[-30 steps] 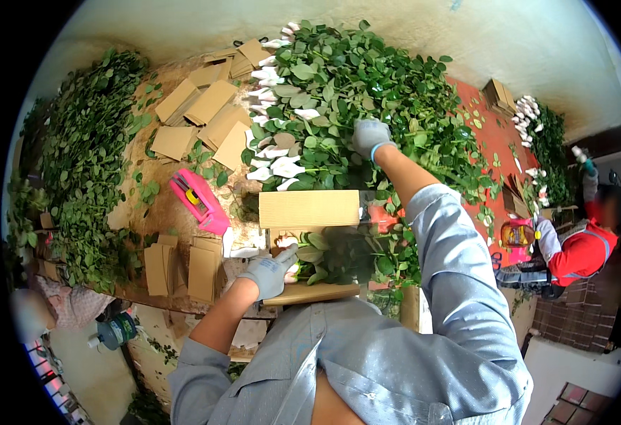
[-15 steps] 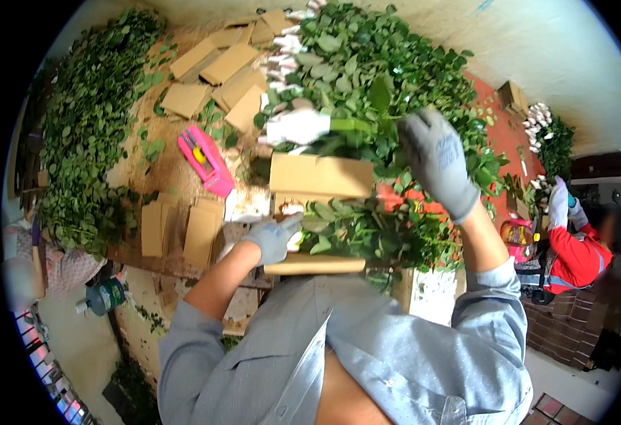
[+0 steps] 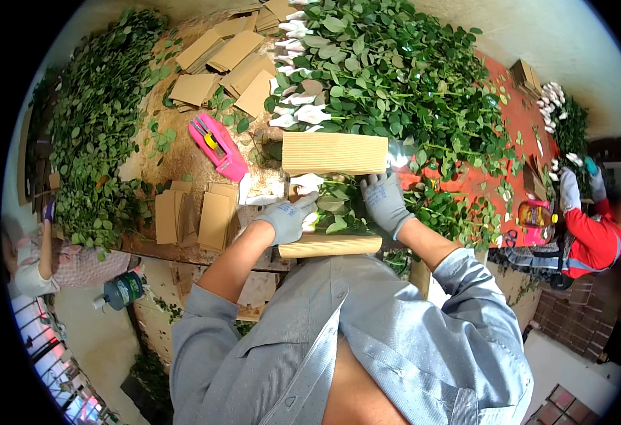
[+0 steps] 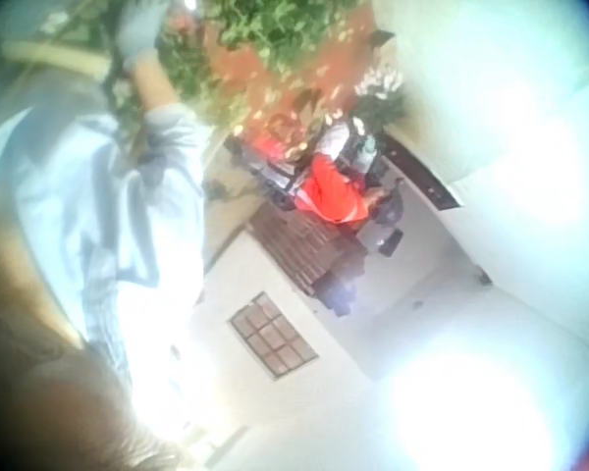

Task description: The person places rose stems onto a cardboard sheet, covers them with a piece of paper, and folds the cardboard sides inward to secure the flowers for shipping.

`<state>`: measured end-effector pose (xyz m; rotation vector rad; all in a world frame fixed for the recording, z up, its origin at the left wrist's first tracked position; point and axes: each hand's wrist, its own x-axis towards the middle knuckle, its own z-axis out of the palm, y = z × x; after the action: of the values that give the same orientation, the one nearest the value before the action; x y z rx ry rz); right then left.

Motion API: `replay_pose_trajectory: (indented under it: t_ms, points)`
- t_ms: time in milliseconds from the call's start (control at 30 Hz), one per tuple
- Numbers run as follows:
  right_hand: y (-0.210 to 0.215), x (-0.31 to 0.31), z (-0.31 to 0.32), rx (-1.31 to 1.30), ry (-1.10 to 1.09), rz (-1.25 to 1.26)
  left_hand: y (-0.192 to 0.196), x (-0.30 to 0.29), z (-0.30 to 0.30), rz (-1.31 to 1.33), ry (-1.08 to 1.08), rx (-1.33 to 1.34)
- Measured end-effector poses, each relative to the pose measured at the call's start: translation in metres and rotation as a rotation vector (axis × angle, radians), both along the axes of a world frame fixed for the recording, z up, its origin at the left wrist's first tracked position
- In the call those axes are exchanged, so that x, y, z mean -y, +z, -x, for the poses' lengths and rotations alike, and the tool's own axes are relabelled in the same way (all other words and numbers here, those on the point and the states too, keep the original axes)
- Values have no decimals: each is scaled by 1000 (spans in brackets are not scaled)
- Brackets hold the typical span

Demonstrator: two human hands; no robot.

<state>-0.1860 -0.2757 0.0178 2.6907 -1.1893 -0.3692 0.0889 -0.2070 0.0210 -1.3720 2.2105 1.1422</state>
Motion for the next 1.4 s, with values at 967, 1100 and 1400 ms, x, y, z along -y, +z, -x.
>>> replay_pose_trajectory:
  t_ms: [967, 1100, 1400]
  points:
    - [-34, 20, -76, 356, 419, -106, -3, 2, -11, 483, 421, -214]
    - [-36, 22, -75, 276, 428, -133, -23, 14, -11, 613, 407, 88]
    - [-41, 20, -74, 238, 400, -77, -55, 24, -21, 604, 237, 207]
